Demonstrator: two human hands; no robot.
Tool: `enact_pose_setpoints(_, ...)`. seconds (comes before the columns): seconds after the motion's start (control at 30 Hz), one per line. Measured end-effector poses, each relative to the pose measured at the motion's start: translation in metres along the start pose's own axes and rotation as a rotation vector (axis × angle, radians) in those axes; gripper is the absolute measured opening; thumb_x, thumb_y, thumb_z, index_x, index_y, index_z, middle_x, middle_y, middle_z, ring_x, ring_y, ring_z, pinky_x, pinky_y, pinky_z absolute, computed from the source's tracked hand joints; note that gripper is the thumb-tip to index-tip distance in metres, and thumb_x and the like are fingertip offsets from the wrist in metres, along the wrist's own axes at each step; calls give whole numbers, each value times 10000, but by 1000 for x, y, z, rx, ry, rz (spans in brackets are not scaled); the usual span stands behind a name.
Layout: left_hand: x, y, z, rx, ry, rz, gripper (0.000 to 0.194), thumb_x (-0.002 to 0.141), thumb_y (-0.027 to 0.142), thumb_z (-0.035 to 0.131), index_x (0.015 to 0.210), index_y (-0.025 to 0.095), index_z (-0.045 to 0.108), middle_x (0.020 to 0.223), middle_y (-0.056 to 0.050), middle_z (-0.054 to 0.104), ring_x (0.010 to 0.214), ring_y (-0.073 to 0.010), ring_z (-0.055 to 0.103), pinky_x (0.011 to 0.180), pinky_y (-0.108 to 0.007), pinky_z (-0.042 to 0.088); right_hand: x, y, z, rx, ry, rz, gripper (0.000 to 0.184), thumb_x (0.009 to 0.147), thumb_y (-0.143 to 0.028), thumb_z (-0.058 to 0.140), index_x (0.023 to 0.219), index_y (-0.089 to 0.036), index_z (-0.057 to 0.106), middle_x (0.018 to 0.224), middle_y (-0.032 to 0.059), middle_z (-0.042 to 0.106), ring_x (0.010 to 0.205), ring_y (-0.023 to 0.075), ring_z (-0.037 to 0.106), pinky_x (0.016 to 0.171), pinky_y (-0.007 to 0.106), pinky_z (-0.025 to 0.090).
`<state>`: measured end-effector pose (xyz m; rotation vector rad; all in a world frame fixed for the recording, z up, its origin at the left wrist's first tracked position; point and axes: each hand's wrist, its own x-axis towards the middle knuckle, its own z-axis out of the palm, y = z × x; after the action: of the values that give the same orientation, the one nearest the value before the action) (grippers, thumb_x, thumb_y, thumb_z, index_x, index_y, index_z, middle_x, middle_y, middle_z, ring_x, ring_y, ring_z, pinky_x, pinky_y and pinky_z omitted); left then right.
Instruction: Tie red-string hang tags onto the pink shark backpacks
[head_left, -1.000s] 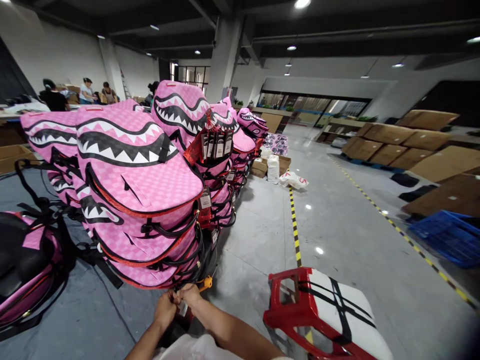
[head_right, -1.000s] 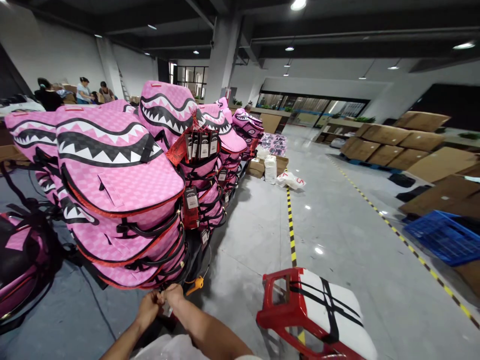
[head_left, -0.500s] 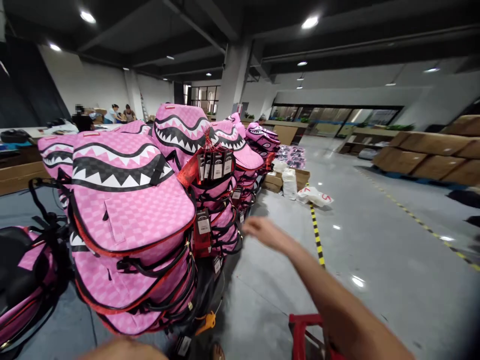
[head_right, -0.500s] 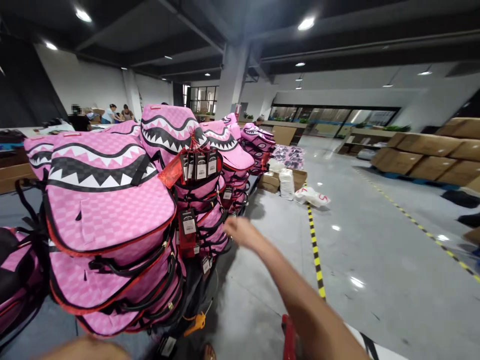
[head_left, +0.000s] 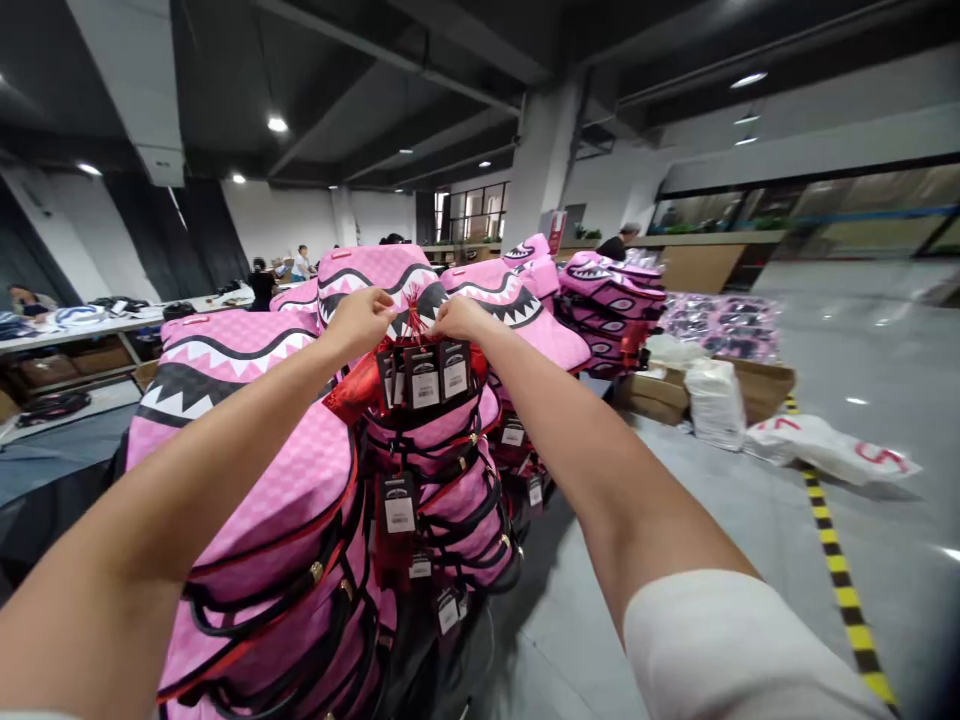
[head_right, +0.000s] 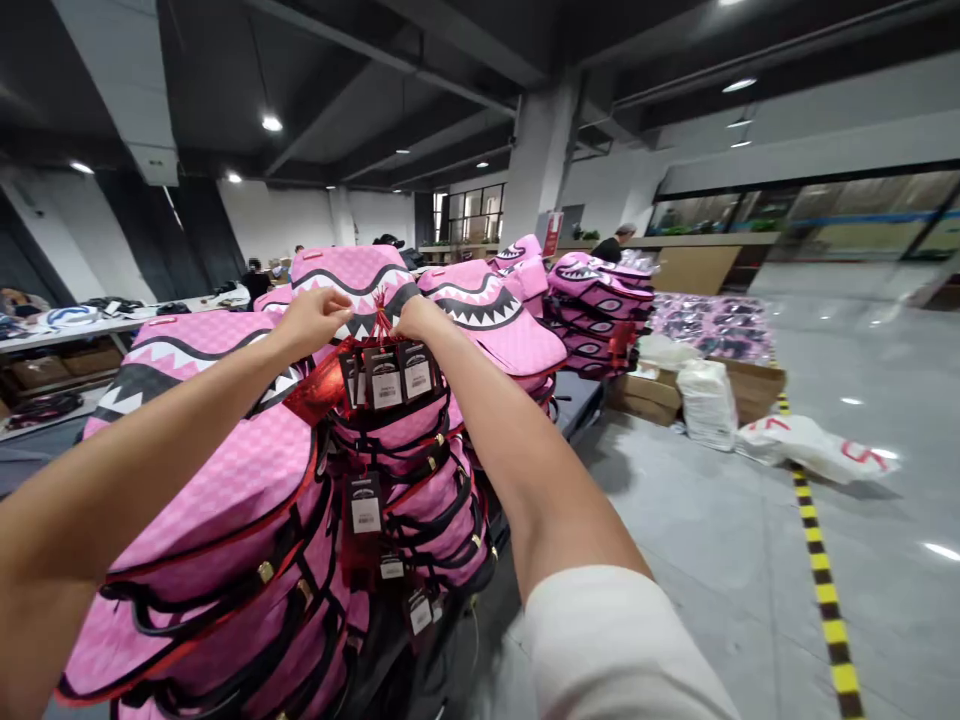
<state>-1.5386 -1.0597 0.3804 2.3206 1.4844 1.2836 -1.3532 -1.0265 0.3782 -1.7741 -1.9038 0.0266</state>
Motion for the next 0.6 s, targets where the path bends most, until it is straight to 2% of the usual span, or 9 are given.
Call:
enact_pose_setpoints(0.07, 15, 0, 20, 41, 13, -66, 259, 807, 262, 616, 1033, 153, 678, 984, -78, 715, 897, -184, 652, 836, -286, 487, 0, 3, 0, -66, -54, 48, 190, 716, -262, 723, 892, -191, 707, 993, 65, 701, 999, 229, 629, 894, 396, 485)
enact_pose_setpoints(0.2, 35, 3, 52, 137, 4, -133, 248, 802, 271, 611, 1022, 174, 672, 1034, -81, 714, 982, -209, 644, 881, -305, 465, -3, 7, -5, -67, 44, -2, 247, 784, -171, 606, 1017, -173, 687, 1109, 121, 682, 1106, 267, 610, 955, 471, 449)
enact_pose_setpoints(0.3, 47, 8, 70, 185, -8, -197, 393, 765, 269, 647, 1147, 192, 603, 1136, -89, 687, 1066, -243, 621, 923, -346, 448, -1, 8, -13, -62, 61, -42, 290, 802, -184, 591, 1077, -122, 660, 1126, 151, 673, 1104, 262, 614, 950, 448, 460)
enact_pose_setpoints(0.43, 56, 14, 86, 263, 22, -252, 614, 737, 250, 676, 1309, 206, 457, 1188, -127, 659, 1157, -312, 579, 968, -447, 408, 0, 8, -26, -126, 33, -89, 305, 781, -188, 619, 1070, -95, 655, 1052, 139, 679, 1056, 261, 623, 930, 448, 468)
enact_pose_setpoints(0.53, 60, 8, 92, 332, 69, -287, 587, 759, 226, 658, 1309, 217, 452, 1168, -138, 664, 1159, -335, 580, 980, -491, 379, -12, 16, -37, -179, -18, -230, 239, 755, -189, 653, 966, -81, 678, 941, 121, 679, 971, 244, 636, 871, 413, 490)
enact_pose_setpoints(0.6, 64, -1, 93, 318, 76, -320, 566, 763, 210, 664, 1294, 202, 470, 1183, -140, 655, 1155, -322, 583, 967, -467, 390, -31, 27, -45, -151, -14, -317, 162, 764, -193, 650, 885, -91, 685, 876, 98, 671, 915, 220, 636, 826, 376, 497)
